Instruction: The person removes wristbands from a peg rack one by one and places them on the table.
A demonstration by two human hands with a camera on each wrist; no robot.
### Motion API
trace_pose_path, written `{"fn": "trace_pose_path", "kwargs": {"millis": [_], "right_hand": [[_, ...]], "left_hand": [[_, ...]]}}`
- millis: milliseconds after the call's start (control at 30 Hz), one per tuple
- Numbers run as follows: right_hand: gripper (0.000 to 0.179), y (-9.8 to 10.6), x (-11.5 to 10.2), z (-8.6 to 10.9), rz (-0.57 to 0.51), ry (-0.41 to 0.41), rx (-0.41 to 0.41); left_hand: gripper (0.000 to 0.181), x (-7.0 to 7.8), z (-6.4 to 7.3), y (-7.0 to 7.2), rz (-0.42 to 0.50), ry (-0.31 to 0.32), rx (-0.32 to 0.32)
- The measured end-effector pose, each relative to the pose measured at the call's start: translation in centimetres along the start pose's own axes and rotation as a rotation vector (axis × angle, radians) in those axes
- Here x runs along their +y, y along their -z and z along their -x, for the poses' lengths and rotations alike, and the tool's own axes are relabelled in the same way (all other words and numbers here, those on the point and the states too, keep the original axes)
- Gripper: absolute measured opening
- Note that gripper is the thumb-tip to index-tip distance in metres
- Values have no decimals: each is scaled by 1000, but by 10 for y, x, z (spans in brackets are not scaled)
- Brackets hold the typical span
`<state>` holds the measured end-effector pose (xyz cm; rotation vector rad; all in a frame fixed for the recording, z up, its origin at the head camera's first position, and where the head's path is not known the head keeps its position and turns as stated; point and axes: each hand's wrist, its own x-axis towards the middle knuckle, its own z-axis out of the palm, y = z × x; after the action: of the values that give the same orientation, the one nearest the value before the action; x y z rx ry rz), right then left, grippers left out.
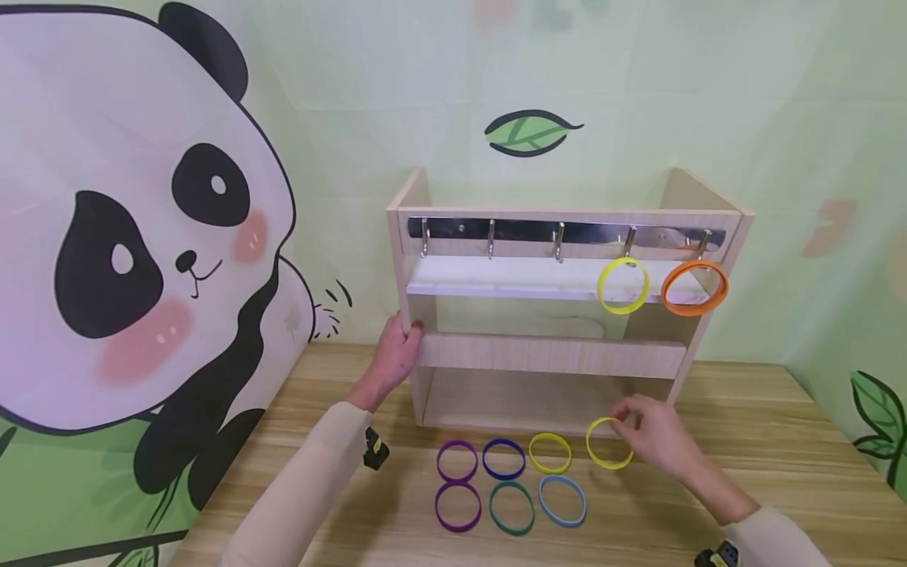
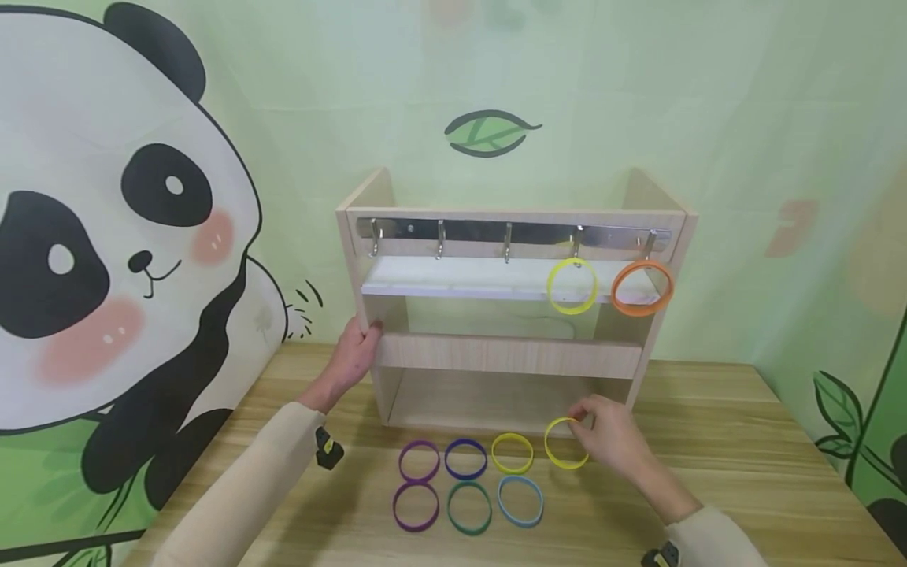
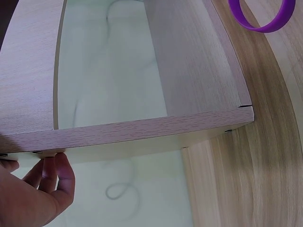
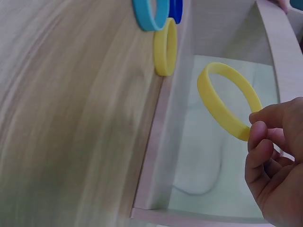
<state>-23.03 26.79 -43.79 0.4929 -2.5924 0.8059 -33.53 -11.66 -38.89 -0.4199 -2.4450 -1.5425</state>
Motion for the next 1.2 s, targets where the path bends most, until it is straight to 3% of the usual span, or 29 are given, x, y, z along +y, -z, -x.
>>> {"fn": "trace_pose_path", "kwargs": {"millis": [533, 800, 1200], "right_hand": [[10, -19, 30, 5, -39, -33, -96], [8, -24, 34, 4, -75, -52, -156], [4, -31, 41, 4, -31, -61, -191]], "left_hand": [[48, 0, -1, 0, 28, -39, -2], [47, 0, -1, 0, 17, -38, 8], [45, 0, 0, 1, 34, -51, -2]]}}
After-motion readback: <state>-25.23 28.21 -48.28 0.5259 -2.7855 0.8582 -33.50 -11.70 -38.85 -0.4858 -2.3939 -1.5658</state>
